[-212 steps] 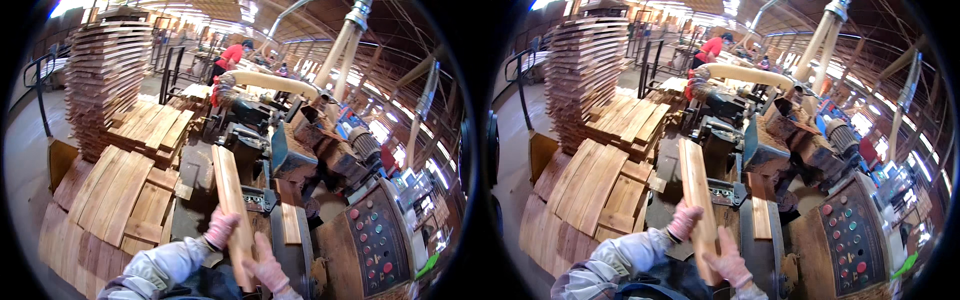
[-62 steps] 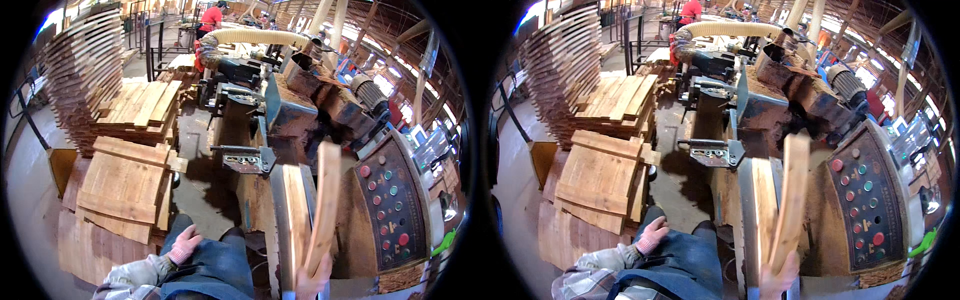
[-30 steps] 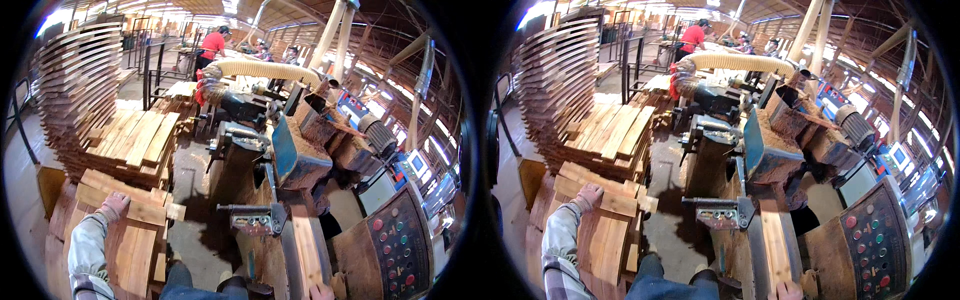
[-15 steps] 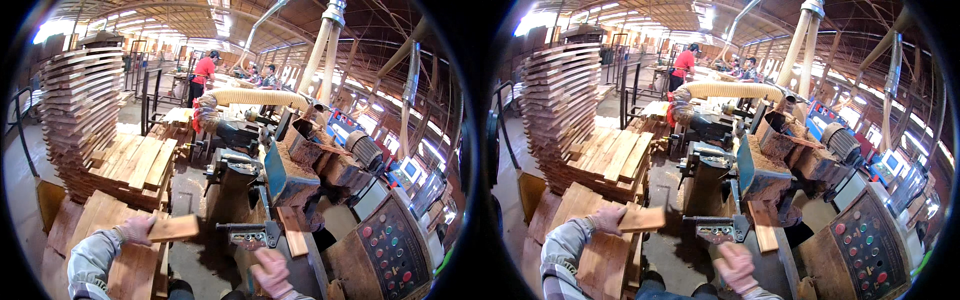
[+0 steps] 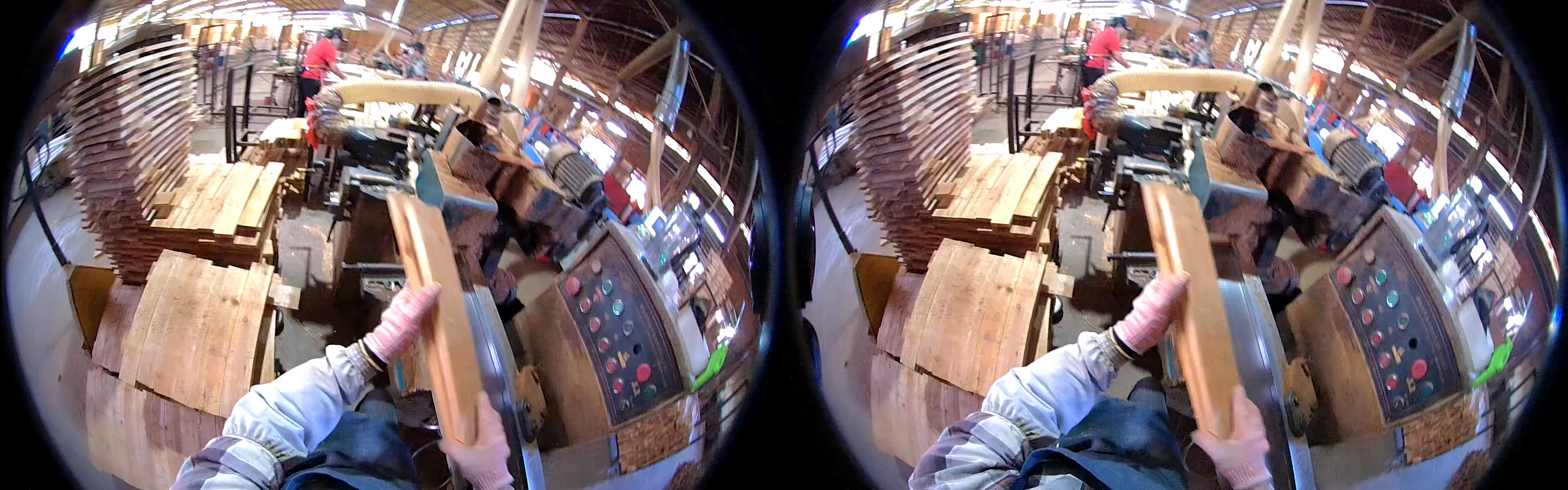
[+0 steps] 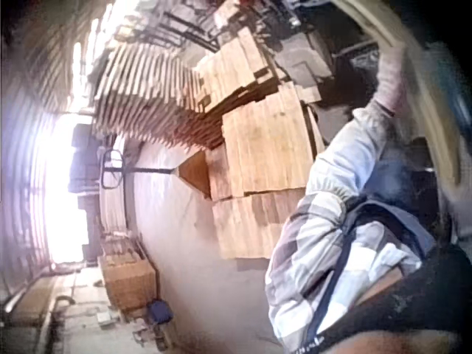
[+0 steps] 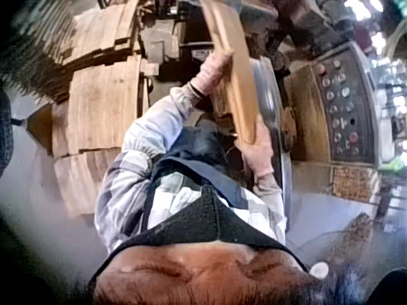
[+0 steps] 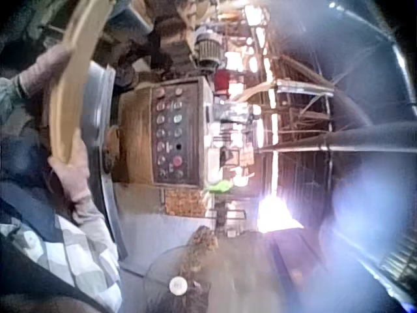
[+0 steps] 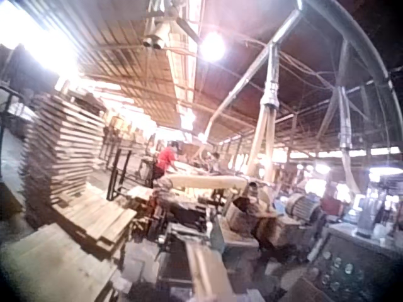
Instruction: The person feeds wooden planks into a planer machine one by one, then stacks the processed planks on a nearby pile. The person repeats this cycle of feeding and stacking throughout the clip.
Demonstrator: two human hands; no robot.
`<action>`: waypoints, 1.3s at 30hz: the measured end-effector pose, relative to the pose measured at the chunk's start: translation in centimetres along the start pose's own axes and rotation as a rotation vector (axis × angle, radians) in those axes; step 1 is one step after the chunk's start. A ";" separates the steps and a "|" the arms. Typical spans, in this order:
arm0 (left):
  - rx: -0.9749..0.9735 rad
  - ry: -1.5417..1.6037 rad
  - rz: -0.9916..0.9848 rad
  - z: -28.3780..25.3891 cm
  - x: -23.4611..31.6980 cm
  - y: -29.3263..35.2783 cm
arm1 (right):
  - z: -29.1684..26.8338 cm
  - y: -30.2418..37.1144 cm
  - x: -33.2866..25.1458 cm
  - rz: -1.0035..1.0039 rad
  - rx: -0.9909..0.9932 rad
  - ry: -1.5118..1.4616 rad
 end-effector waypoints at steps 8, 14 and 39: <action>0.104 -0.311 -0.487 -11.5 -9.2 16.8 | -1.9 12.5 18.7 0.615 0.278 0.603; 0.808 -0.616 -0.270 -36.5 0.0 37.0 | -0.6 -2.7 11.4 0.218 0.602 0.085; 0.408 -0.291 -0.487 -24.2 -4.3 17.6 | -3.6 4.2 11.0 -0.066 0.227 0.312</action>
Point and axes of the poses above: each hand's wrist, its own y-axis away from the middle knuckle, its own z-axis out of the palm, x = y × z, the point moved 9 cm from there along -y, towards the middle knuckle, and after that the axes turned 11 degrees about z, right-handed, at the moved point
